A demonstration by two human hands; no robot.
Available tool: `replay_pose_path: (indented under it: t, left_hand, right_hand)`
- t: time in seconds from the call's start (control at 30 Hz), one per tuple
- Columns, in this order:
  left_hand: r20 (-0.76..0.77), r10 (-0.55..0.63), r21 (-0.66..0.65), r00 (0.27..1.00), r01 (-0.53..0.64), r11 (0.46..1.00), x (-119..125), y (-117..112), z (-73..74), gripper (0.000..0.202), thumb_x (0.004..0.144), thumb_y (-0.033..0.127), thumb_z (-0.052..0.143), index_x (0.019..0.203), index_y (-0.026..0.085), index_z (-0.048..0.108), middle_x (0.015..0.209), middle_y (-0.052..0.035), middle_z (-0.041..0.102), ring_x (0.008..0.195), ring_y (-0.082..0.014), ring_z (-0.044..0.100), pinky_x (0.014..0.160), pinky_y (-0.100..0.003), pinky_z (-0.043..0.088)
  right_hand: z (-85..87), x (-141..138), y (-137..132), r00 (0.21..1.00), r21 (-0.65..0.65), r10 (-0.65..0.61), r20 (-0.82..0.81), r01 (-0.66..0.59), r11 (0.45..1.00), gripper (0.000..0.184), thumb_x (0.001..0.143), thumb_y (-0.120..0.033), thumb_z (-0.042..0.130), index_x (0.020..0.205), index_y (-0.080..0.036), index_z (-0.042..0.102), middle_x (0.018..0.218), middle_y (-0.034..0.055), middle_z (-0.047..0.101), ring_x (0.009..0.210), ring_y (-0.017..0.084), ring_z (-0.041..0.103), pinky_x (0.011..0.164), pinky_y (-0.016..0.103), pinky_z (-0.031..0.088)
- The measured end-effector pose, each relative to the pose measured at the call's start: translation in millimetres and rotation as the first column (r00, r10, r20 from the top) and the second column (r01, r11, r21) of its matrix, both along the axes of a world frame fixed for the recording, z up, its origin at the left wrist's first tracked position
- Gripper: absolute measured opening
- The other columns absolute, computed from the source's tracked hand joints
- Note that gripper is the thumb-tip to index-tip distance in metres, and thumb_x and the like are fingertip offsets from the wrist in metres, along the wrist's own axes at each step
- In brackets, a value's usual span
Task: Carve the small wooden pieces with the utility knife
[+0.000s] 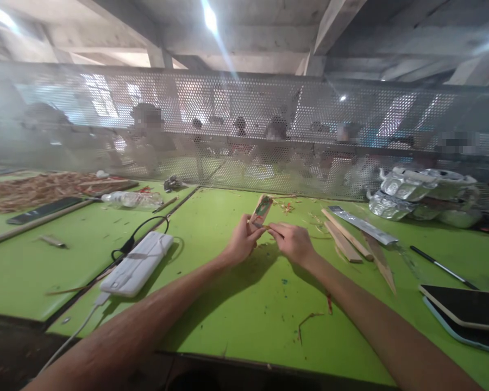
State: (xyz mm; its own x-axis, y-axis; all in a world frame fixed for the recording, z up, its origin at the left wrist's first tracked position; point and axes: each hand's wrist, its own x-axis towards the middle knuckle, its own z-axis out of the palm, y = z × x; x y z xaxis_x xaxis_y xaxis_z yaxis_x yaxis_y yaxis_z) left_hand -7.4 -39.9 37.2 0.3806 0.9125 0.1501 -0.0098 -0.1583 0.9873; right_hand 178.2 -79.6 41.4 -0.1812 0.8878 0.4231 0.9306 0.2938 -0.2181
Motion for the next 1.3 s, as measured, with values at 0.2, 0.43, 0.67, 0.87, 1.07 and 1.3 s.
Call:
replay_pose_path:
  t: [0.2,0.43,0.67,0.87,1.07,1.3]
  left_hand:
    - [0.022,0.075,-0.009,0.997,-0.075,0.997,3,2,-4.9,0.023,0.099,0.025,0.072,0.103,0.022,0.05,0.06,0.012,0.053,0.037,-0.006,0.042,0.038,-0.018,0.037]
    - [0.028,0.09,0.034,0.996,-0.091,0.995,2,11,-13.1,0.029,0.096,0.028,0.077,0.103,0.022,0.049,0.066,0.0092,0.06,0.04,-0.0059,0.046,0.039,-0.018,0.037]
    - [-0.025,0.028,0.098,0.999,-0.026,0.995,0,9,-9.8,0.033,0.093,0.027,0.078,0.109,0.021,0.05,0.067,0.0101,0.057,0.045,-0.0072,0.048,0.045,-0.02,0.038]
    - [-0.044,-0.052,0.095,0.998,0.056,0.994,0,6,-9.0,0.027,0.097,0.025,0.071,0.113,0.02,0.05,0.069,0.0094,0.058,0.047,-0.0076,0.047,0.047,-0.021,0.039]
    - [-0.05,-0.017,0.038,0.999,0.019,0.999,0,4,-5.6,0.021,0.101,0.024,0.069,0.111,0.02,0.051,0.069,0.0085,0.059,0.044,-0.0072,0.046,0.044,-0.021,0.042]
    - [-0.003,0.031,0.024,1.0,-0.031,0.999,1,6,-7.8,0.021,0.099,0.027,0.073,0.105,0.02,0.054,0.065,0.0092,0.058,0.04,-0.0068,0.046,0.04,-0.02,0.04]
  right_hand:
    - [-3.6,-12,-2,0.997,0.042,-0.058,-0.057,0.061,0.997,0.039,0.109,-0.028,0.049,0.123,-0.024,0.086,0.107,0.0122,0.086,0.079,0.027,0.079,0.063,0.038,0.062]
    - [-20.6,-15,2,0.984,0.141,-0.007,-0.177,0.033,0.989,0.039,0.11,-0.032,0.049,0.126,-0.024,0.084,0.108,0.0105,0.086,0.085,0.027,0.081,0.071,0.039,0.066]
    - [-17.6,5,5,0.954,0.082,0.128,-0.271,-0.11,0.991,0.037,0.105,-0.034,0.056,0.125,-0.023,0.085,0.121,0.0127,0.083,0.107,0.03,0.081,0.097,0.05,0.065]
    - [-5.0,9,2,0.986,0.031,0.092,-0.14,-0.088,0.996,0.033,0.105,-0.028,0.059,0.123,-0.028,0.086,0.119,0.0103,0.084,0.107,0.029,0.081,0.096,0.043,0.064]
    - [-3.4,-3,-1,1.0,0.068,-0.02,-0.013,0.021,0.997,0.036,0.108,-0.026,0.054,0.125,-0.029,0.086,0.116,0.0093,0.085,0.094,0.028,0.082,0.076,0.037,0.063]
    - [-0.9,-20,-10,0.994,0.053,-0.11,-0.023,0.111,0.992,0.04,0.111,-0.024,0.048,0.126,-0.019,0.085,0.11,0.0142,0.085,0.08,0.024,0.079,0.06,0.031,0.055]
